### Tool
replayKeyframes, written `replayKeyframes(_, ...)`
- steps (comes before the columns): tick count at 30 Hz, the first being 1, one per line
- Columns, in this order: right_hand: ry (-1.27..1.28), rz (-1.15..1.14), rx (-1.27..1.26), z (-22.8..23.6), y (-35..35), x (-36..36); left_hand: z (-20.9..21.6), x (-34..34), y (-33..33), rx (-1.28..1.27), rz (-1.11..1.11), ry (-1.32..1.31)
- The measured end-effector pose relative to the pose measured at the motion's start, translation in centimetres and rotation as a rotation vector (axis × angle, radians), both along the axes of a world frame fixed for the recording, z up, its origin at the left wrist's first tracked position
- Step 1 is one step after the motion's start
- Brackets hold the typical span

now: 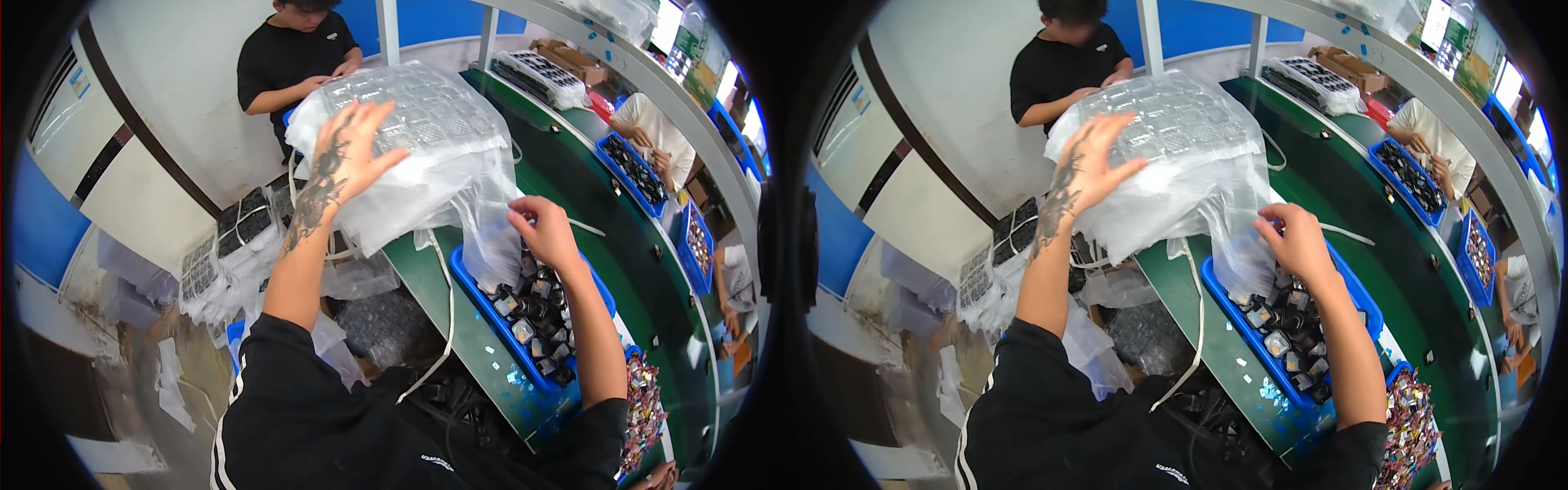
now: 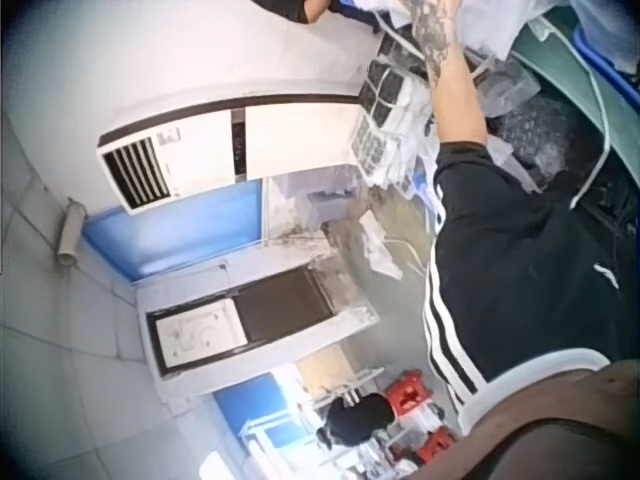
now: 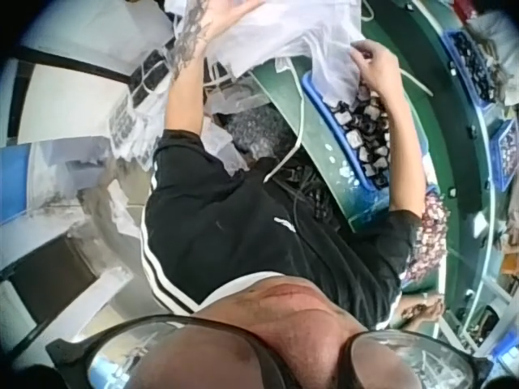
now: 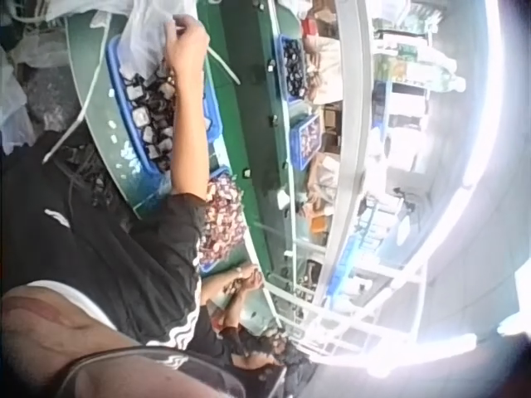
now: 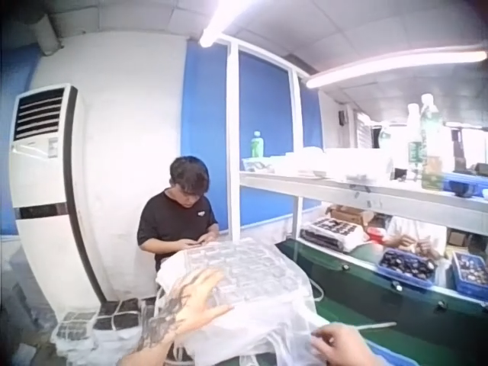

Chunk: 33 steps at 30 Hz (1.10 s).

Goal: Assembling components into an electronic housing and organizing the finished parts into trays.

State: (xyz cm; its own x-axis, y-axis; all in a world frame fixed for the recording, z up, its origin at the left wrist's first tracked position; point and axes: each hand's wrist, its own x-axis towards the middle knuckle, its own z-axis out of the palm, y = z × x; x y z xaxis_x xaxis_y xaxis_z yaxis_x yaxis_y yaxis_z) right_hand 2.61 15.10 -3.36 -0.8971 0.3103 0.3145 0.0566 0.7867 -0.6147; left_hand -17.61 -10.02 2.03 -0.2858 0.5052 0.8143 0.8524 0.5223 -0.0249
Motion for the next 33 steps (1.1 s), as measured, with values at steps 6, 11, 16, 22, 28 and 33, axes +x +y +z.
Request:
replayKeyframes(6, 0.037, 0.049, -0.019, 1.8, -2.2, -4.3, -0.8, -0.9, -0.4, -0.133, 0.072, -0.483)
replayKeyframes(11, 0.122, -0.062, -0.029, 2.3, -3.7, -6.3, -1.4, -0.7, -0.5, -0.099, -0.101, -0.311)
replayKeyframes(16, 0.184, -0.108, -0.066, 2.1, -3.2, -8.3, -1.9, -1.4, 0.5, -0.092, -0.036, -0.27)
replayKeyframes(22, 0.334, 0.003, 0.379, 2.1, -5.0, -10.5, 0.7, -1.6, -1.9, 0.57, -0.198, -0.353)
replayKeyframes(28, 0.359, 0.148, 0.53, 1.9, -4.0, -13.2, 1.3, 1.0, -10.9, 1.188, -0.336, -0.331)
replayKeyframes(33, 0.343, 0.278, 0.385, 2.5, -3.7, -13.4, -3.8, 6.2, -20.2, 1.529, -0.183, -0.335)
